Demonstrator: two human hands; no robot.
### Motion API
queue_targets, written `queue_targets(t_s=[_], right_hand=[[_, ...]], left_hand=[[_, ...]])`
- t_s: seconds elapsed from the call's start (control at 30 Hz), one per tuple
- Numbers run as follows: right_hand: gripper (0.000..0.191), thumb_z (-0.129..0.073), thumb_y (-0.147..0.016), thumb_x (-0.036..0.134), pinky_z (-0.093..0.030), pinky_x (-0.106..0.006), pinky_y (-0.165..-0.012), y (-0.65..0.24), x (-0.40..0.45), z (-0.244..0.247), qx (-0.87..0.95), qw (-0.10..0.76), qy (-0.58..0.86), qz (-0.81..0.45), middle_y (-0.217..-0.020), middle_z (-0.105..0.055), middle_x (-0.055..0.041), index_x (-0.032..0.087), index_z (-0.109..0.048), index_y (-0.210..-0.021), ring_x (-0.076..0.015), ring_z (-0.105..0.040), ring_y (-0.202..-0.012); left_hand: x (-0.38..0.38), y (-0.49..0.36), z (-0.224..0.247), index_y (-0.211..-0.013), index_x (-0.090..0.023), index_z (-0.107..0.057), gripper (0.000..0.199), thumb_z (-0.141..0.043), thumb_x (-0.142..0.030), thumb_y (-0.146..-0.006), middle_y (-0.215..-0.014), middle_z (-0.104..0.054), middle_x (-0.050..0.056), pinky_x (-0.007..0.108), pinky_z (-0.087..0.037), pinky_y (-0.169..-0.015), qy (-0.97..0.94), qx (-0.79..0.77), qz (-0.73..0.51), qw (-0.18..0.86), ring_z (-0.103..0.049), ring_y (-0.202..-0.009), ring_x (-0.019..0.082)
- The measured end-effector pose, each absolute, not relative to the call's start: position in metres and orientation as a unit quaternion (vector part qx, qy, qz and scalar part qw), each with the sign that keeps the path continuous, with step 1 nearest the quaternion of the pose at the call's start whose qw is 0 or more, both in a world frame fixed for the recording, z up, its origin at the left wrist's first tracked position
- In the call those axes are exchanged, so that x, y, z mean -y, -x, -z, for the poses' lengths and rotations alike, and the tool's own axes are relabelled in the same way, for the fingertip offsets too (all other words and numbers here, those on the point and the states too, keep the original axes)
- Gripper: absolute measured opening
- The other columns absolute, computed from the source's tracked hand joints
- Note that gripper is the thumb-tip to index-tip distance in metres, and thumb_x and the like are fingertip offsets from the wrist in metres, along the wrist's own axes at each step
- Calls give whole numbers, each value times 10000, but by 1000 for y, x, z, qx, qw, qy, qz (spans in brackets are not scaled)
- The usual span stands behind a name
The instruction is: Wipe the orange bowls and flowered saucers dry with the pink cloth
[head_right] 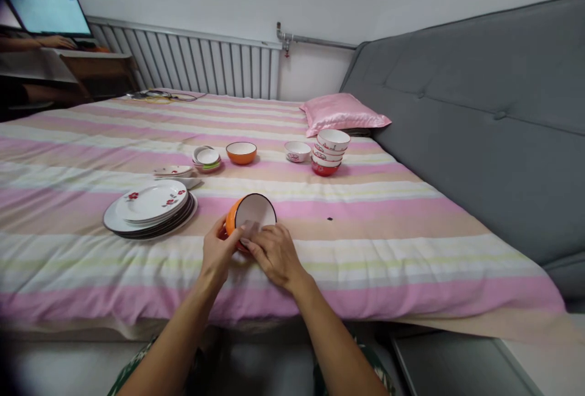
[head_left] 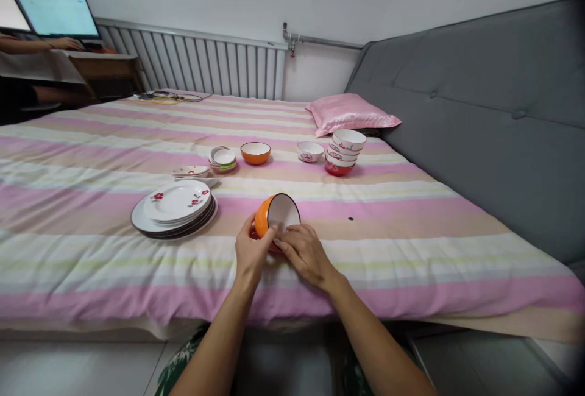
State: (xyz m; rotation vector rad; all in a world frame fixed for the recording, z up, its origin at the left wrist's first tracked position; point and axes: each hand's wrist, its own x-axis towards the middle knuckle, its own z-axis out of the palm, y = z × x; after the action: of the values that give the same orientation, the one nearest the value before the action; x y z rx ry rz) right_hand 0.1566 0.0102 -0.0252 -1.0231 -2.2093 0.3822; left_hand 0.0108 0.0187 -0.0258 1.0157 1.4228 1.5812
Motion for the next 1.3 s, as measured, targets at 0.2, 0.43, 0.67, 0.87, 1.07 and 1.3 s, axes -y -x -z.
queue_targets(t_s=[0.2,0.43,0.67,0.87,1.07,1.3], right_hand=[[250,-486,-925,341,-339,-449,-1037,-169,-21,40,806,372,453,-83,-1239,-610,-90,220,-691,-1001,-273,-442,-1196],[220,-554,-852,381,-464,-324,-788,-182,-33,41,581,577,511,-262,-882,-666,-54,183,-649,-857,-189,-595,-837],[267,-590,-723,440,-438,-252,-584,-209,-55,60,264,710,549,-352,-681,-564,41,190,-524,-788,-123,-543,-618],[274,-597,-714,447,-429,-209,-532,-215,-57,47,228,752,494,-371,-667,-526,69,214,-473,-787,-91,-529,-577],[234,-629,-762,439,-476,-234,-642,-195,-47,33,360,717,439,-405,-767,-621,32,225,-580,-841,-112,-605,-713],[295,-515,-877,424,-381,-420,-1005,-190,-37,34,583,610,471,-258,-1205,-634,-90,210,-694,-781,-231,-521,-1197]], left_hand=[[-16,-15,19,-998,-151,-657,432,-686,-325,-604,-848,-659,24,245,-483,-633,-341,-528,-626,462,-590,-690,139],[-14,-18,12,-881,-154,-640,369,-668,-358,-575,-720,-588,-9,219,-438,-501,-258,-529,-615,525,-533,-602,122],[-16,-18,15,-852,-146,-622,357,-621,-394,-595,-728,-574,7,236,-440,-461,-228,-514,-616,552,-500,-578,127],[-13,-22,12,-841,-142,-609,372,-620,-413,-587,-669,-540,-2,222,-399,-427,-224,-504,-602,578,-463,-536,119],[-11,-24,17,-799,-157,-597,318,-619,-420,-621,-625,-515,-10,223,-393,-438,-277,-527,-543,593,-488,-549,137],[-12,-24,25,-730,-171,-580,258,-628,-408,-641,-598,-518,-18,211,-356,-423,-299,-521,-545,585,-479,-527,132]])
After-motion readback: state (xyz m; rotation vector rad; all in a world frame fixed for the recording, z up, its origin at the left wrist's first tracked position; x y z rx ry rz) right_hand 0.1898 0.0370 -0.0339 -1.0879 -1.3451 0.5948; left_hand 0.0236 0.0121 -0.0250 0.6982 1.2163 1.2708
